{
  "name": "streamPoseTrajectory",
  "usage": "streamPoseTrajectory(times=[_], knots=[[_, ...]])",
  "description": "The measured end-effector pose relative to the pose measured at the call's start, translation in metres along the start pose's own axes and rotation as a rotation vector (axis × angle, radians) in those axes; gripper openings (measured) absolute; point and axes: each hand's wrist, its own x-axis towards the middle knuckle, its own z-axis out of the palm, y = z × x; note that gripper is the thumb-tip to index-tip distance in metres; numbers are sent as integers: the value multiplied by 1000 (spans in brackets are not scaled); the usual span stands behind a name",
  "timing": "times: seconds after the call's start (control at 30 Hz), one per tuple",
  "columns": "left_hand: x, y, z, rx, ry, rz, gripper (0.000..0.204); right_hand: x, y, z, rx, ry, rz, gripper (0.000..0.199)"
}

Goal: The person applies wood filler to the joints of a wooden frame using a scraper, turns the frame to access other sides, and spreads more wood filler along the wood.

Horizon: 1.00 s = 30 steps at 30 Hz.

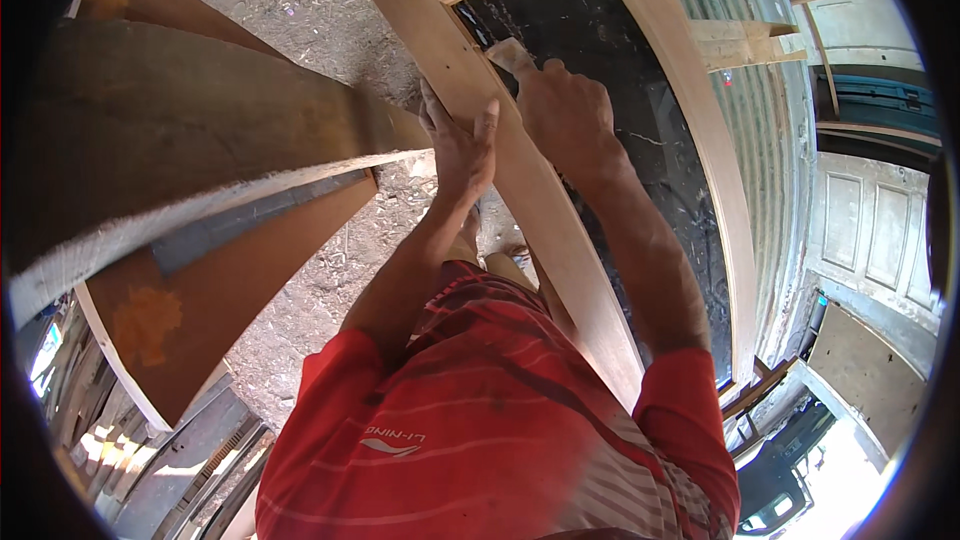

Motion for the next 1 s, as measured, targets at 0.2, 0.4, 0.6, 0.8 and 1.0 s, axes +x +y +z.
streamPoseTrajectory(times=[0.2,0.4,0.6,0.8,1.0], knots=[[-2,-5,-4,11,10,-48,111,24,-8,-22,-32,-76,-87,17],[-1,2,-2,-49,-5,-54,111,36,-13,-37,-63,-80,-100,14],[2,4,-3,-96,-16,-38,103,47,-11,-41,-119,-135,-96,12],[1,-2,0,-16,10,11,103,38,-11,-40,-131,-212,-82,33],[-3,0,-2,-51,-10,-9,102,53,-22,-35,-98,-109,-89,22]])
